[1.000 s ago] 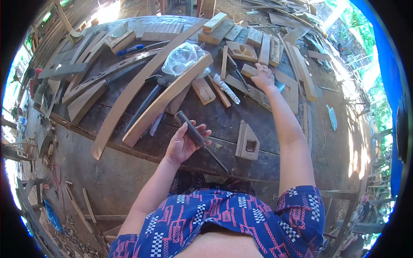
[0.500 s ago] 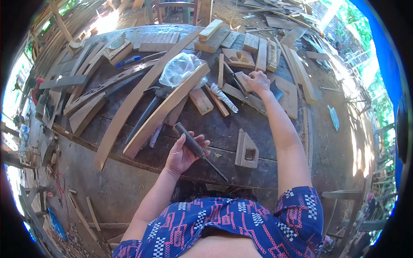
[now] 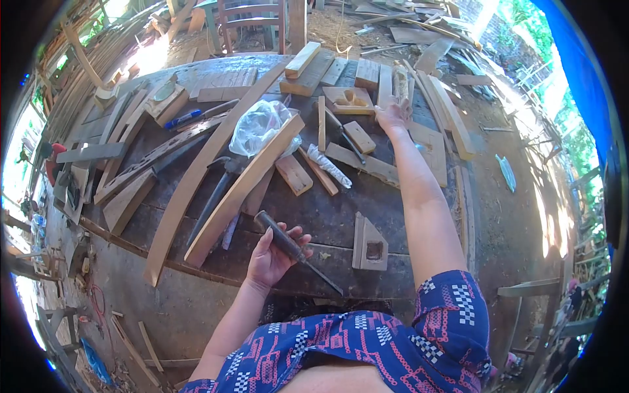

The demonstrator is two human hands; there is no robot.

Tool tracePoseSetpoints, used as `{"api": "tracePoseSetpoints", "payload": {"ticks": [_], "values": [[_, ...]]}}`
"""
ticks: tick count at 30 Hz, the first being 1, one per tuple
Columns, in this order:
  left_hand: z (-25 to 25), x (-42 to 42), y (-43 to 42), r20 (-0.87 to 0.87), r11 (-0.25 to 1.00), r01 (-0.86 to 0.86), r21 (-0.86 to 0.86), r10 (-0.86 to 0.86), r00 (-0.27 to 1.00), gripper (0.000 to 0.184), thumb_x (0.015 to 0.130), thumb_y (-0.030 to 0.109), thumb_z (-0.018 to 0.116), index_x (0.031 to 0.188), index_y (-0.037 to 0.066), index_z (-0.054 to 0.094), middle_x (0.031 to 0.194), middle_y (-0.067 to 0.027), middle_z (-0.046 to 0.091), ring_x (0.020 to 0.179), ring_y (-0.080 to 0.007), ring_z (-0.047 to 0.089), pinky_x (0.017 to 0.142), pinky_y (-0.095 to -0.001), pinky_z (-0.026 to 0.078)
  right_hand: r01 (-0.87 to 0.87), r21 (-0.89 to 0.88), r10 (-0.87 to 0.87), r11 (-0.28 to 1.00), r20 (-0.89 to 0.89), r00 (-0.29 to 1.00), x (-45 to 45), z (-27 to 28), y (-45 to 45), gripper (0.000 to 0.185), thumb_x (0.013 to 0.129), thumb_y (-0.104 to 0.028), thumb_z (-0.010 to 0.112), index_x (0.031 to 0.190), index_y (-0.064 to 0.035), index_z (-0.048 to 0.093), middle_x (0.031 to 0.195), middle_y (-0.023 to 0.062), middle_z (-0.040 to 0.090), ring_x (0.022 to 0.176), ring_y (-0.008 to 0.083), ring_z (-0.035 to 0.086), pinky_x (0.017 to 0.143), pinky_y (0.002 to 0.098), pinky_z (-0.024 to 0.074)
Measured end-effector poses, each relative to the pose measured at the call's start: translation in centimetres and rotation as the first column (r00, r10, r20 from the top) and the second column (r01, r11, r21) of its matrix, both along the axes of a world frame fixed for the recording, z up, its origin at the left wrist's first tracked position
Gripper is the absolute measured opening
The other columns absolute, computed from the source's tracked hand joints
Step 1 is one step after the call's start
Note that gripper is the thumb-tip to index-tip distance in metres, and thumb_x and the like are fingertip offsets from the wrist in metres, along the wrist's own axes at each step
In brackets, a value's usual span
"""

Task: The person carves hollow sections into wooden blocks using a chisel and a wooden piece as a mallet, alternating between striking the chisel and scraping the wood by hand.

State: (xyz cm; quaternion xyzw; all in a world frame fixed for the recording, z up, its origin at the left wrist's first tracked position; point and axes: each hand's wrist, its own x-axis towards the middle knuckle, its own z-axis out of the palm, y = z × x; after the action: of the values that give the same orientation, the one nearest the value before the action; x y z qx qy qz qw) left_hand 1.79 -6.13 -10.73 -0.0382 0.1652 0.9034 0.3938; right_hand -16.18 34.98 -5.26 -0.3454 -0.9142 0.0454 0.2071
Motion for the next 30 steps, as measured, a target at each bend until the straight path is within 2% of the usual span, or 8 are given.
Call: {"api": "tracePoseSetpoints", "payload": {"ticks": [3,10,19,23,25,26,28,30], "values": [[-0.1,0.0,0.0,0.0,1.0,-0.001,0.011,0.001,1.0,0.033,0.095,0.037,0.052,0.118,0.014,0.055,0.124,-0.0154,0.056,0.12,-0.0384,0.05,0.1,-0.0618,0.037,0.057,-0.231,-0.058,0.971,0.004,0.998,-1.7,-1.6,4.5,0.065,0.079,-0.043,0.062,0.13,-0.0041,0.049,0.136,0.026,0.039,0.126,0.0405,0.041,0.105,0.0446,0.0361],[0.2,-0.3,0.2,0.042,1.0,-0.014,0.0,0.014,0.999,0.033,0.095,0.037,0.052,0.118,0.014,0.055,0.123,-0.016,0.056,0.12,-0.0385,0.05,0.099,-0.0621,0.038,0.016,-0.418,-0.046,0.908,-0.061,0.997,-3.9,-2.7,10.0,0.062,0.081,-0.045,0.058,0.127,-0.0033,0.051,0.127,0.0297,0.052,0.121,0.0391,0.05,0.102,0.0424,0.0405],[0.3,-0.4,0.3,0.069,1.0,-0.001,0.03,-0.001,0.998,0.032,0.093,0.035,0.056,0.118,0.015,0.054,0.125,-0.0154,0.055,0.12,-0.0382,0.05,0.099,-0.0602,0.039,0.063,-0.241,-0.041,0.969,0.093,0.995,-5.1,-2.4,11.3,0.055,0.072,-0.046,0.065,0.107,-0.003,0.067,0.112,0.0225,0.064,0.107,0.0344,0.062,0.09,0.0421,0.0489],[0.3,-0.5,0.2,0.042,1.0,0.0,0.012,0.0,0.999,0.033,0.094,0.037,0.054,0.119,0.015,0.053,0.124,-0.0147,0.055,0.12,-0.0376,0.05,0.098,-0.0612,0.039,0.068,-0.184,-0.08,0.981,-0.056,0.995,-5.2,-0.8,11.6,0.051,0.073,-0.044,0.066,0.102,-0.0016,0.067,0.1,0.0213,0.068,0.092,0.0361,0.066,0.078,0.046,0.0516],[0.2,-0.3,0.2,0.035,1.0,0.009,0.025,-0.01,0.999,0.033,0.094,0.037,0.054,0.119,0.015,0.053,0.124,-0.0146,0.055,0.119,-0.0376,0.051,0.097,-0.0612,0.039,-0.204,-0.674,-0.183,0.71,-0.456,0.871,-4.6,0.5,13.0,0.047,0.075,-0.046,0.064,0.099,-0.0055,0.064,0.084,0.0138,0.068,0.075,0.0318,0.067,0.064,0.0455,0.0514],[0.1,-0.3,0.3,0.025,1.0,0.002,0.018,-0.003,1.0,0.033,0.094,0.037,0.054,0.119,0.015,0.054,0.124,-0.0146,0.056,0.119,-0.0375,0.051,0.098,-0.0611,0.039,-0.198,-0.665,-0.187,0.72,-0.461,0.868,-3.5,1.2,13.9,0.047,0.075,-0.046,0.064,0.099,-0.0055,0.064,0.084,0.0138,0.068,0.075,0.0318,0.067,0.064,0.0455,0.0514],[0.0,-0.3,0.2,0.009,1.0,0.012,0.021,-0.012,1.0,0.033,0.094,0.037,0.054,0.118,0.015,0.054,0.124,-0.0145,0.056,0.118,-0.0374,0.051,0.098,-0.061,0.039,-0.368,-0.871,-0.241,0.327,-0.453,0.858,0.7,4.1,14.3,0.045,0.077,-0.049,0.062,0.099,-0.01,0.06,0.076,0.0075,0.064,0.066,0.0229,0.063,0.057,0.0382,0.0481],[-0.2,-0.1,0.1,-0.022,1.0,-0.01,-0.003,0.01,1.0,0.033,0.093,0.038,0.054,0.117,0.015,0.056,0.123,-0.0143,0.057,0.118,-0.0373,0.052,0.097,-0.0609,0.04,-0.374,-0.874,-0.227,0.311,-0.45,0.864,6.6,7.2,11.2,0.049,0.079,-0.053,0.061,0.102,-0.0098,0.059,0.078,0.0091,0.065,0.064,0.0187,0.062,0.055,0.0327,0.046]]}}
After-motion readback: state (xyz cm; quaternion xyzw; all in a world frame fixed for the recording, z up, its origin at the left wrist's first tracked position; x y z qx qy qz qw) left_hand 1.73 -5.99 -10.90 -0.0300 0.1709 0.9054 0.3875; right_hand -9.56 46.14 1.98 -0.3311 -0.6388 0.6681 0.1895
